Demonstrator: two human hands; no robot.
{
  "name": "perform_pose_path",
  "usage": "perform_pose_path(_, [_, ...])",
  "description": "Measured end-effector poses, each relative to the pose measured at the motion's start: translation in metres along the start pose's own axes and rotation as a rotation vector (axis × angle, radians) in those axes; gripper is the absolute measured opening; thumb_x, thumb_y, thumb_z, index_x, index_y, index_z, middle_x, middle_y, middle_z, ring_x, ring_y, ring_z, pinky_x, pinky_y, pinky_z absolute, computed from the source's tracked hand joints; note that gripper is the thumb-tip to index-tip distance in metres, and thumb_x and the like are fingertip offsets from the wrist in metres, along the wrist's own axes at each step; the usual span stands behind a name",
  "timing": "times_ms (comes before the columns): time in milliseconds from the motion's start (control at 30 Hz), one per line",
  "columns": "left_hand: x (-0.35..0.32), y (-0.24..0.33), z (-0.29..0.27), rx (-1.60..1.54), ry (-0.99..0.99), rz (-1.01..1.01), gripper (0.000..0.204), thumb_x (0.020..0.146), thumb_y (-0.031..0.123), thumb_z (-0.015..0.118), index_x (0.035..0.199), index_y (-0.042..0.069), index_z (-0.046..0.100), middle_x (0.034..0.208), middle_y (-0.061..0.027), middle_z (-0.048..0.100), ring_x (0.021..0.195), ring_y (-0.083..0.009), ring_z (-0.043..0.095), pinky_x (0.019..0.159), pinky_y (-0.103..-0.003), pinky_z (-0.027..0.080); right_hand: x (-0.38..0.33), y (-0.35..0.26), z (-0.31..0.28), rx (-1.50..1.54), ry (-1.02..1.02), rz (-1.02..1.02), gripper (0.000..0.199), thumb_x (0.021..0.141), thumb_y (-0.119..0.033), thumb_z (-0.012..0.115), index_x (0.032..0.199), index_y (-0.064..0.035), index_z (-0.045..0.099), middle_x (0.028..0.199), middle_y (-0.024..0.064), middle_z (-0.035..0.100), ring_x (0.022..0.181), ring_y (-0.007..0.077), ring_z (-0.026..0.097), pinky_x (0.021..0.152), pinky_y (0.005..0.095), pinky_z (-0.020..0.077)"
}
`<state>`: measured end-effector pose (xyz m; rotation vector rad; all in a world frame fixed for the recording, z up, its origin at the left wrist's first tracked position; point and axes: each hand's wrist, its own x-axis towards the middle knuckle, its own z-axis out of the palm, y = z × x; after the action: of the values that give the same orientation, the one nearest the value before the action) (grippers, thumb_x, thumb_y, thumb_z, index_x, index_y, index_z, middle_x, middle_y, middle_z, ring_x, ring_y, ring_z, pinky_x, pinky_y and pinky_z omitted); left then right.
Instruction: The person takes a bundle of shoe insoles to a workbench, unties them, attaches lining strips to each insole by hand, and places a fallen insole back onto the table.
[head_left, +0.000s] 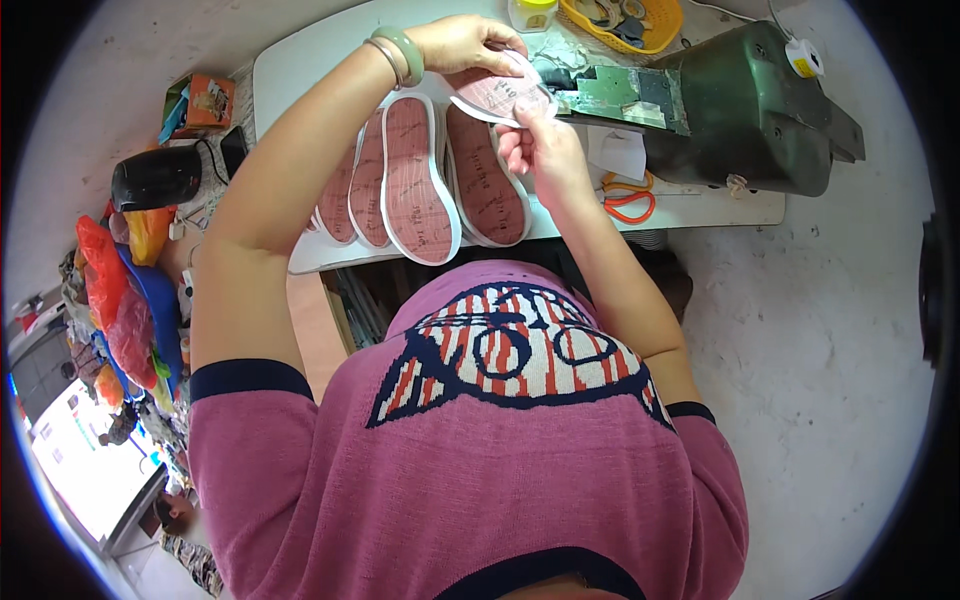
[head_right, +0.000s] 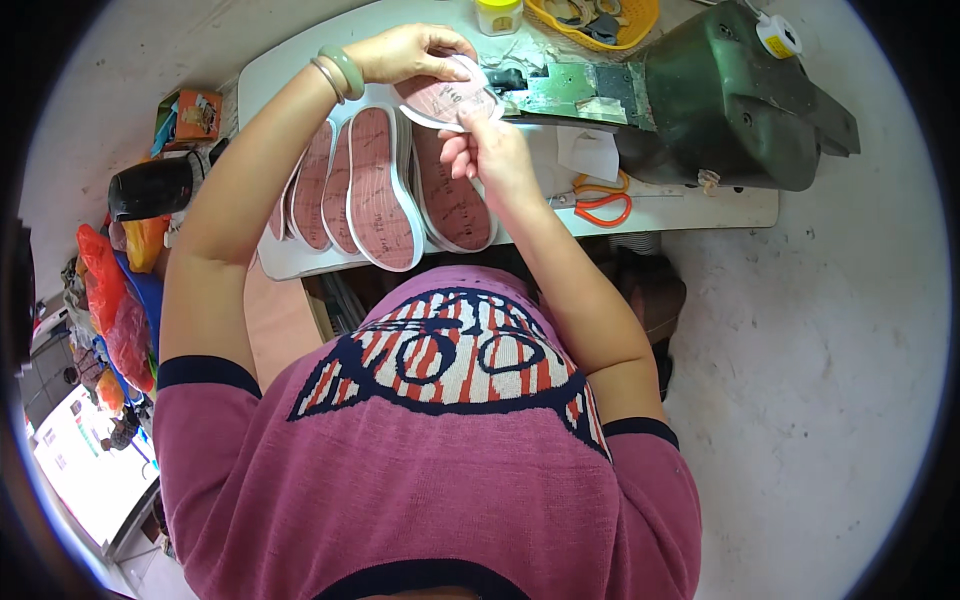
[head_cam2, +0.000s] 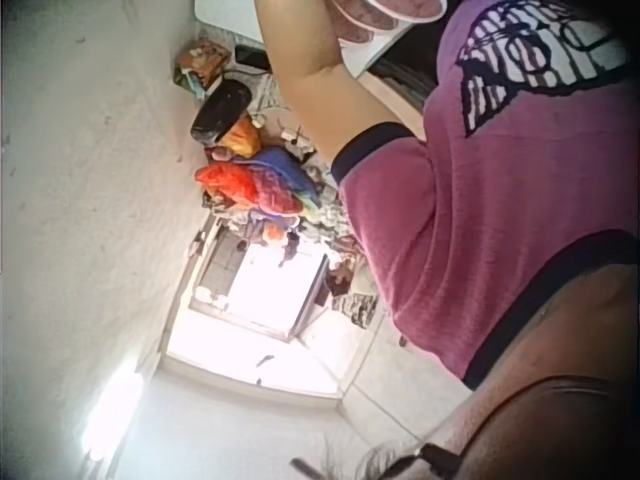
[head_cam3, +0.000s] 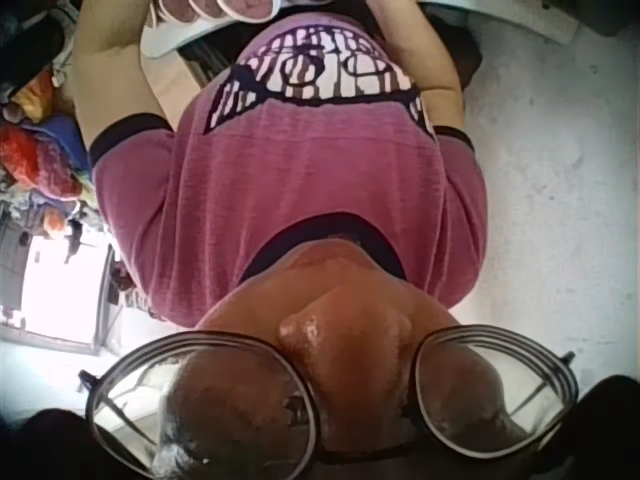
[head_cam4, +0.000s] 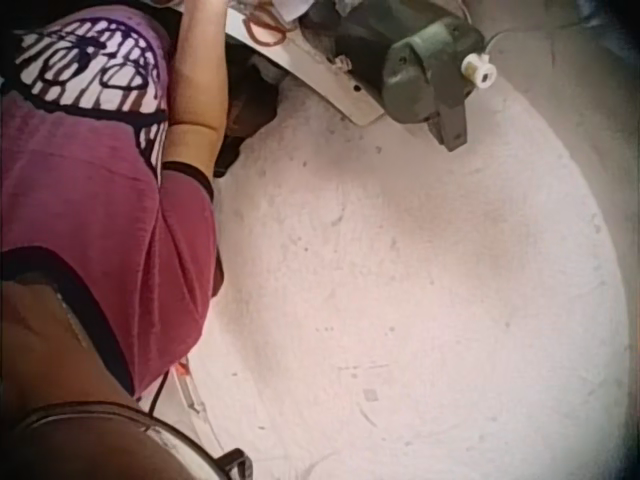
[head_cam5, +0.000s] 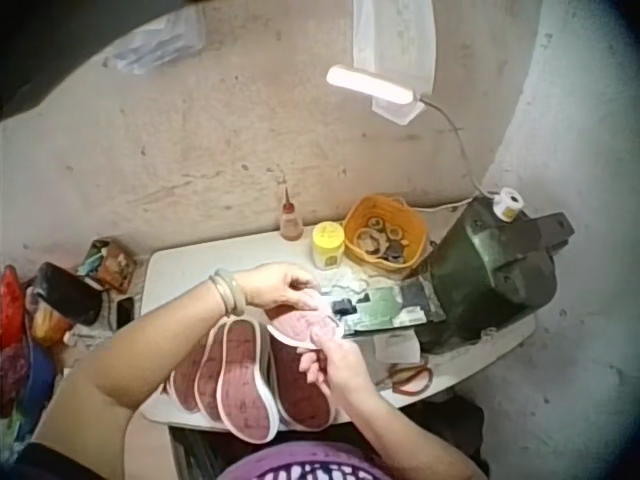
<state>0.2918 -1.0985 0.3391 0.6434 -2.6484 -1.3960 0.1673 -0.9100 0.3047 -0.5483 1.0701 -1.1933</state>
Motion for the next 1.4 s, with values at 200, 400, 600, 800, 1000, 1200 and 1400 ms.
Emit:
perform_pose_path(200, [-0.011,-0.006,0.002,-0.213,-0.056,-0.290,0.033,0.091,0.022,0.062,0.120,0.006,0.059,0.098,0.0001,0.064,0.089,-0.0073,0.057,0.081,-0.022,0.048,0.008,-0.010,-0.003,-0.128,0.101,-0.017,0.036,0.095,-0.033,0.051,0.084,-0.0009,0.065,0.065,0.0034,0.064,0.047,0.0066,0.052,0.046,0.0192,0.0364])
perform_pose_path(400, [-0.029,0.001,0.028,-0.310,0.087,-0.300,0.032,0.092,0.020,0.061,0.120,0.006,0.059,0.098,0.0006,0.063,0.088,-0.0063,0.057,0.078,-0.022,0.048,0.012,-0.010,-0.020,-0.192,0.146,-0.085,0.032,0.094,-0.030,0.054,0.081,-0.0025,0.065,0.065,0.0038,0.064,0.048,0.0063,0.052,0.046,0.0189,0.0362])
perform_pose_path(600, [-0.038,0.021,0.056,-0.503,0.261,-0.319,0.039,0.091,0.019,0.062,0.127,0.005,0.053,0.097,-0.0013,0.063,0.087,-0.0066,0.057,0.076,-0.022,0.049,-0.004,0.008,-0.028,-0.327,0.080,-0.164,0.029,0.093,-0.028,0.056,0.086,-0.0017,0.067,0.073,0.0050,0.067,0.061,0.0090,0.059,0.059,0.0219,0.0446])
perform_pose_path(800, [-0.034,0.010,0.075,-0.443,0.352,-0.283,0.051,0.088,0.022,0.066,0.132,0.003,0.046,0.102,-0.0060,0.064,0.089,-0.0092,0.060,0.076,-0.022,0.050,-0.043,0.067,-0.029,-0.154,-0.216,0.047,0.037,0.087,-0.023,0.061,0.114,0.0022,0.058,0.097,0.0104,0.066,0.086,0.0131,0.060,0.083,0.0277,0.0464])
perform_pose_path(1000, [-0.033,-0.001,0.089,-0.447,0.632,-0.227,0.065,0.078,0.035,0.075,0.122,-0.006,0.050,0.105,-0.0153,0.066,0.095,-0.0202,0.064,0.085,-0.030,0.049,-0.074,0.066,-0.037,0.305,-0.434,0.297,0.048,0.082,-0.022,0.061,0.121,0.0039,0.051,0.091,0.0094,0.062,0.085,0.0171,0.057,0.083,0.0303,0.0446])
perform_pose_path(1200, [-0.024,-0.003,0.101,-0.475,0.938,-0.280,0.054,0.079,0.032,0.075,0.112,-0.007,0.056,0.098,-0.0153,0.067,0.088,-0.0202,0.065,0.080,-0.031,0.050,-0.087,0.056,-0.045,0.403,-0.304,0.226,0.029,0.087,-0.025,0.050,0.098,0.0014,0.056,0.075,0.0051,0.053,0.068,0.0163,0.050,0.066,0.0291,0.0405])
perform_pose_path(1400, [-0.013,-0.006,0.099,-0.871,1.072,-0.253,0.039,0.080,0.026,0.073,0.098,-0.006,0.061,0.089,-0.0150,0.068,0.081,-0.0223,0.066,0.075,-0.030,0.050,-0.080,0.017,-0.036,0.215,-0.157,0.045,0.027,0.091,-0.024,0.044,0.087,0.0006,0.055,0.069,0.0046,0.051,0.059,0.0159,0.046,0.059,0.0284,0.0386])
